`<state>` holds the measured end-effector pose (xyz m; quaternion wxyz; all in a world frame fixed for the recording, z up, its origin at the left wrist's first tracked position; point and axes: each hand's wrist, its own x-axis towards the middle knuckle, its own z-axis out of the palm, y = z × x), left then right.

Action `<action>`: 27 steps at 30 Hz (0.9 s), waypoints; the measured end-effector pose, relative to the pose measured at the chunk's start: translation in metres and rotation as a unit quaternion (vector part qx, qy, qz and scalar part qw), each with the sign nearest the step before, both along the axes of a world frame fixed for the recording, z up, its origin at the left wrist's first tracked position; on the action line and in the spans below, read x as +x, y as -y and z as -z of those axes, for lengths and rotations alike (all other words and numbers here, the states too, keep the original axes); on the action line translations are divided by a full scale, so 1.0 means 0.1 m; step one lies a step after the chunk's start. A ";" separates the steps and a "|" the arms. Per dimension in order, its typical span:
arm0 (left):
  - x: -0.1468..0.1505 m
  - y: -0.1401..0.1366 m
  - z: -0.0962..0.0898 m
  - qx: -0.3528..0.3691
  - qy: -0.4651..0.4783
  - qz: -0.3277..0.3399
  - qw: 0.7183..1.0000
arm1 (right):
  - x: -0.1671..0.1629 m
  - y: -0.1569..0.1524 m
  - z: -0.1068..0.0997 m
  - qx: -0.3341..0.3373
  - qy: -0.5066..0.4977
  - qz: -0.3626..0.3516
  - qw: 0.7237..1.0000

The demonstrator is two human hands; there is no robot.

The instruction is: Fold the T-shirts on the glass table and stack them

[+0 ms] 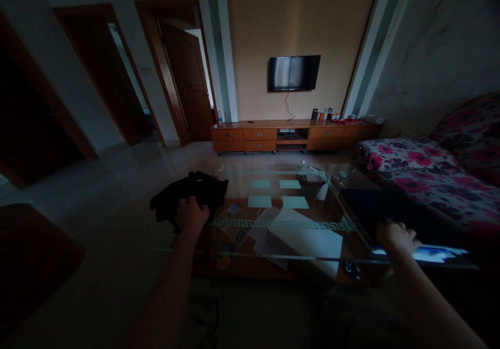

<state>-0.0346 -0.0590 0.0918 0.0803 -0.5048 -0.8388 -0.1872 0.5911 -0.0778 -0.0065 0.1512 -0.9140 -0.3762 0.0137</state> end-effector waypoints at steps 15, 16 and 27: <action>0.85 0.27 -0.52 0.172 0.201 0.386 0.884 | -0.81 0.41 -1.58 0.383 0.077 -0.257 0.884; 0.95 0.36 -0.63 0.171 0.223 0.422 0.862 | -0.91 0.56 -1.79 0.442 0.059 -0.251 0.859; 1.75 1.32 -1.18 0.031 0.260 0.623 0.737 | -1.92 1.44 -2.55 0.251 -0.242 -0.494 0.797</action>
